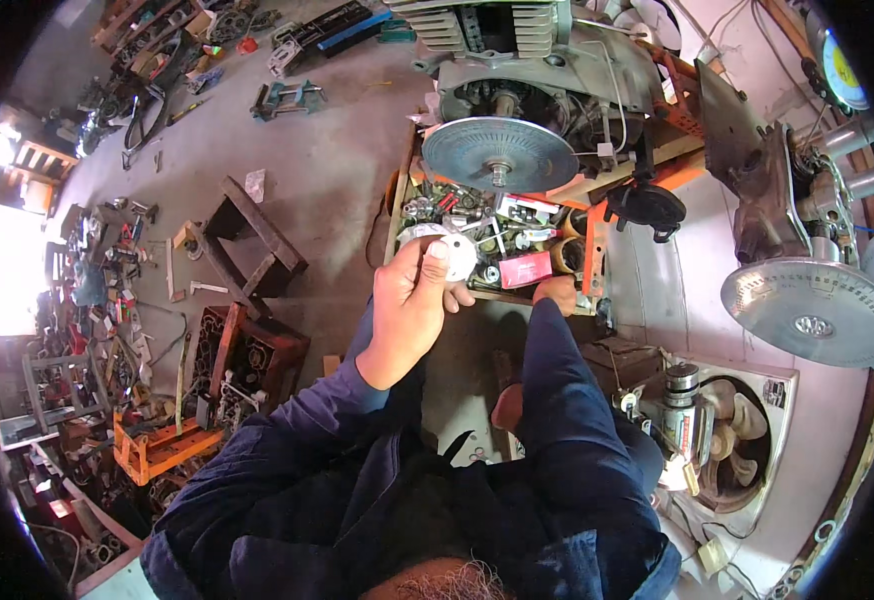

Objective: The person manipulates engine components and measuring tools, handling a metal disc and using a long rod to tighten or adjust parts on the engine assembly.

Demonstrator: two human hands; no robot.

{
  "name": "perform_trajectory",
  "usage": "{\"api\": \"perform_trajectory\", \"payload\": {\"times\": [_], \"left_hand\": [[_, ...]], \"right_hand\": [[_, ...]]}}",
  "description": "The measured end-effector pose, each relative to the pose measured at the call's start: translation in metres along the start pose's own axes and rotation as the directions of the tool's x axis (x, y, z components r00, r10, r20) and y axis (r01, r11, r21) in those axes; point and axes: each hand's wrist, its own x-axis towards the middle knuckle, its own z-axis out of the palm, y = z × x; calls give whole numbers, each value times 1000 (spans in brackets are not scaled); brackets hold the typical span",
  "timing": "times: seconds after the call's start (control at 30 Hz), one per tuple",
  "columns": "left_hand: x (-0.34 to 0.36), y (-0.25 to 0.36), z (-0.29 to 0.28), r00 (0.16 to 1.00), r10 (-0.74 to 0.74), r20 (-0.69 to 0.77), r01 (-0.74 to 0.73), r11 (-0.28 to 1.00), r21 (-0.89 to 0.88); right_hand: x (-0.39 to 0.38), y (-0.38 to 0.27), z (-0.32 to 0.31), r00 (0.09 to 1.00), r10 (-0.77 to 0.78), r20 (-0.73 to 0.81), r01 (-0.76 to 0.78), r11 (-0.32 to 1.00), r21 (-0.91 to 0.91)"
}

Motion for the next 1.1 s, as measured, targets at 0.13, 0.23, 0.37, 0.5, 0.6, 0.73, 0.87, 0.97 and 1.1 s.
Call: {"api": "perform_trajectory", "payload": {"times": [0.13, 0.23, 0.37, 0.5, 0.6, 0.73, 0.87, 0.97, 1.1], "left_hand": [[3, 3, -2, 1000, 11, -16, -10, 999, 40], [2, 4, -3, 999, 20, -33, -19, 999, 48], [-2, 14, -3, 1000, 18, 14, -17, 999, -28], [-12, 25, -6, 996, -7, 87, 20, 988, -152], [-25, 40, -6, 989, -33, 146, 64, 975, -211], [-42, 50, 5, 960, 84, 268, -10, 964, -267], [-62, 70, 19, 921, 98, 378, 5, 966, -260], [-83, 93, 30, 887, 117, 446, -10, 972, -234], [-99, 103, 42, 809, 205, 551, -119, 975, -188]], "right_hand": [[-7, -4, -3, 998, 34, -52, -33, 999, 26], [-15, -5, -7, 999, 24, -35, -23, 999, 32], [-27, 9, 1, 975, 29, -219, 28, 967, 252], [-56, 9, -35, 950, 209, -231, -3, 748, 664], [-106, -13, -99, 950, 313, -15, -118, 400, 909], [-164, -31, -208, 997, 11, 81, -75, -271, 960], [-222, 1, -358, 943, -228, -242, 160, -325, 932], [-250, 41, -402, 811, -316, -493, 402, -314, 860], [-265, 72, -434, 699, -441, -563, 531, -208, 822]]}}
